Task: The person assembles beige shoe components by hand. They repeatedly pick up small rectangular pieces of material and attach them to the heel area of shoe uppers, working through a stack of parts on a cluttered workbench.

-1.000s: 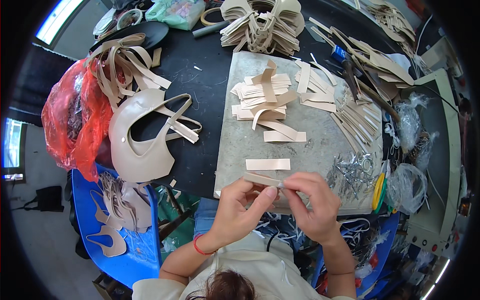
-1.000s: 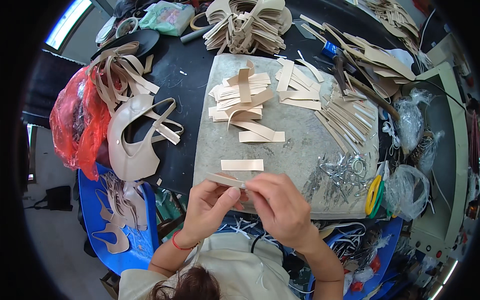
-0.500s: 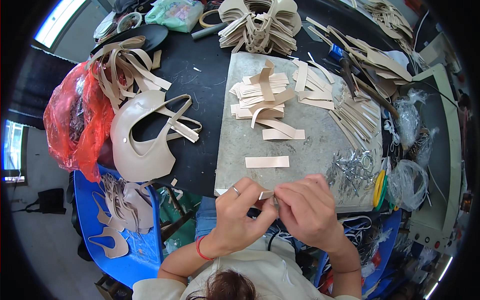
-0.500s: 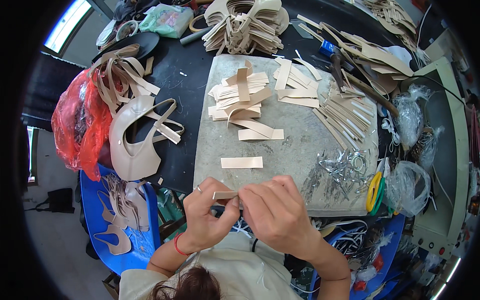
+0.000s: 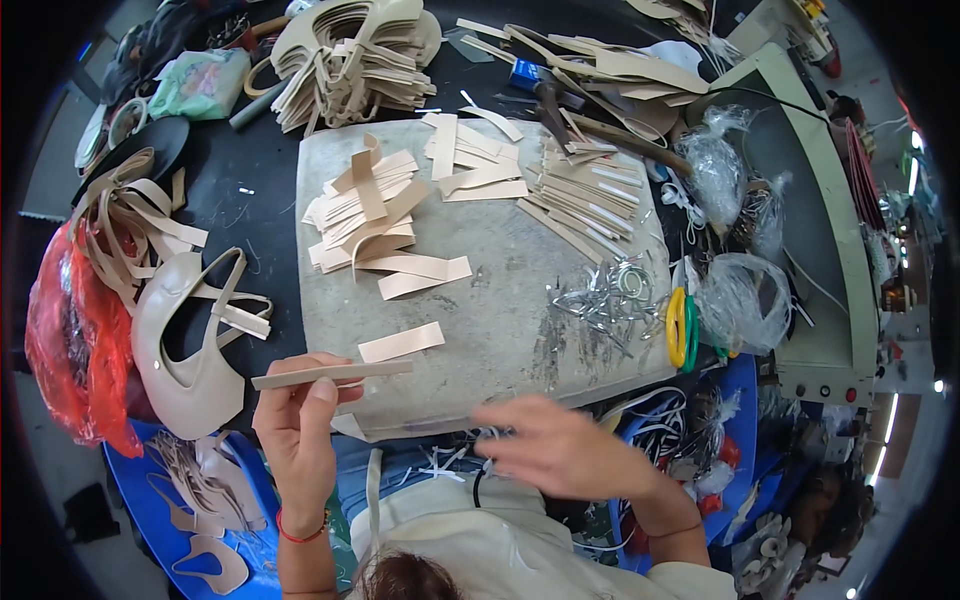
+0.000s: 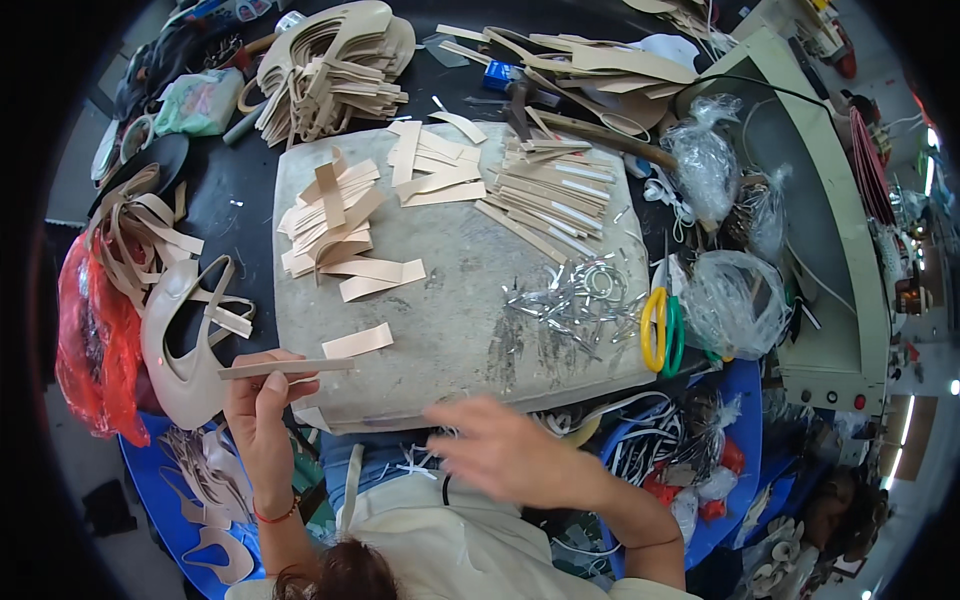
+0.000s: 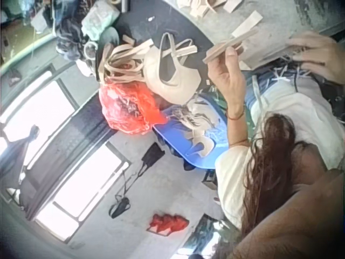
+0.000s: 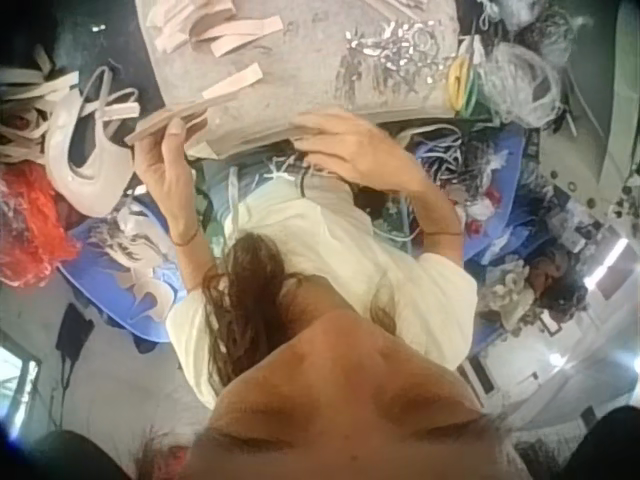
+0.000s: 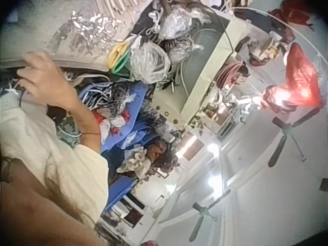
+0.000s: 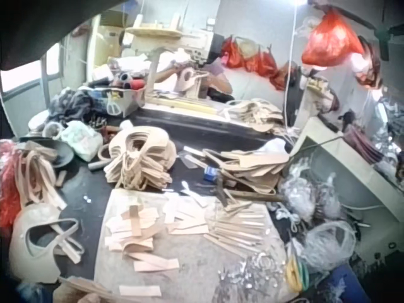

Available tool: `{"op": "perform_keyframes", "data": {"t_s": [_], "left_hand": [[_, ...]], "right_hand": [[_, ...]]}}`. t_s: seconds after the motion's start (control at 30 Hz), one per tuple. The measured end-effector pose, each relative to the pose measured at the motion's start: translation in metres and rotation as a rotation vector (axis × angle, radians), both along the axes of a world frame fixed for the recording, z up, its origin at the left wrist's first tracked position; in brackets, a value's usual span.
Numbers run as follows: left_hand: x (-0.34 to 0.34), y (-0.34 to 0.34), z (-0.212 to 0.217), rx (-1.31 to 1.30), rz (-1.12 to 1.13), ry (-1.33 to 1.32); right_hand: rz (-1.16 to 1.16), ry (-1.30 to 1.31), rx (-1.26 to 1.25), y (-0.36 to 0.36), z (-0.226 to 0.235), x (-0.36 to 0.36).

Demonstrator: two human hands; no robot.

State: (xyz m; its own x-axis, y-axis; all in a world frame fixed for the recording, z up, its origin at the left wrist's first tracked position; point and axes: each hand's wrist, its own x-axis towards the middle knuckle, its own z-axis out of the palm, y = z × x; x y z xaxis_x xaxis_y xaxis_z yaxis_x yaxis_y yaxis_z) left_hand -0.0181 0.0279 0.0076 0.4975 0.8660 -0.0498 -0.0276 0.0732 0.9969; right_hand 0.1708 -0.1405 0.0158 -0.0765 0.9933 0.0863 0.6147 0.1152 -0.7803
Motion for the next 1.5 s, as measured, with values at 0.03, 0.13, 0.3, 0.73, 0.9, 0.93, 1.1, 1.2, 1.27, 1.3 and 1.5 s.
{"op": "perform_keyframes", "data": {"t_s": [0.03, 0.13, 0.3, 0.73, 0.9, 0.93, 1.1, 1.2, 1.27, 1.3, 1.5], "left_hand": [[0.002, -0.002, 0.0, -0.011, -0.03, -0.015], [0.008, -0.008, 0.002, -0.038, -0.107, -0.042], [0.015, -0.017, 0.002, -0.077, -0.151, -0.049], [0.016, -0.025, -0.007, -0.196, -0.229, -0.054], [0.012, -0.026, -0.008, -0.223, -0.217, -0.091], [0.01, -0.025, -0.007, -0.242, -0.21, -0.106], [0.012, -0.026, -0.011, -0.251, -0.197, -0.131], [0.013, -0.027, -0.01, -0.25, -0.206, -0.131], [0.013, -0.027, -0.01, -0.261, -0.21, -0.124], [0.012, -0.027, -0.01, -0.271, -0.21, -0.121], [0.015, -0.03, -0.015, -0.399, -0.231, -0.141]], "right_hand": [[-0.137, -0.202, 0.048, -0.002, 0.003, 0.013], [-0.438, -0.708, 0.117, -0.001, 0.001, 0.05], [-0.372, -1.13, 0.041, 0.003, -0.021, 0.059], [-0.845, 0.5, 0.112, 0.006, -0.006, 0.043], [-0.844, 0.17, 0.006, 0.001, -0.023, 0.032], [-0.813, -0.044, 0.02, -0.001, -0.024, 0.033], [-0.7, -0.32, 0.068, -0.01, -0.023, 0.041], [-0.666, -0.38, 0.003, -0.012, -0.014, 0.045], [-0.704, -0.31, -0.008, -0.012, -0.01, 0.044], [-0.738, -0.243, -0.021, -0.012, -0.007, 0.042], [-0.69, 0.501, -0.131, -0.001, 0.002, 0.012]]}}
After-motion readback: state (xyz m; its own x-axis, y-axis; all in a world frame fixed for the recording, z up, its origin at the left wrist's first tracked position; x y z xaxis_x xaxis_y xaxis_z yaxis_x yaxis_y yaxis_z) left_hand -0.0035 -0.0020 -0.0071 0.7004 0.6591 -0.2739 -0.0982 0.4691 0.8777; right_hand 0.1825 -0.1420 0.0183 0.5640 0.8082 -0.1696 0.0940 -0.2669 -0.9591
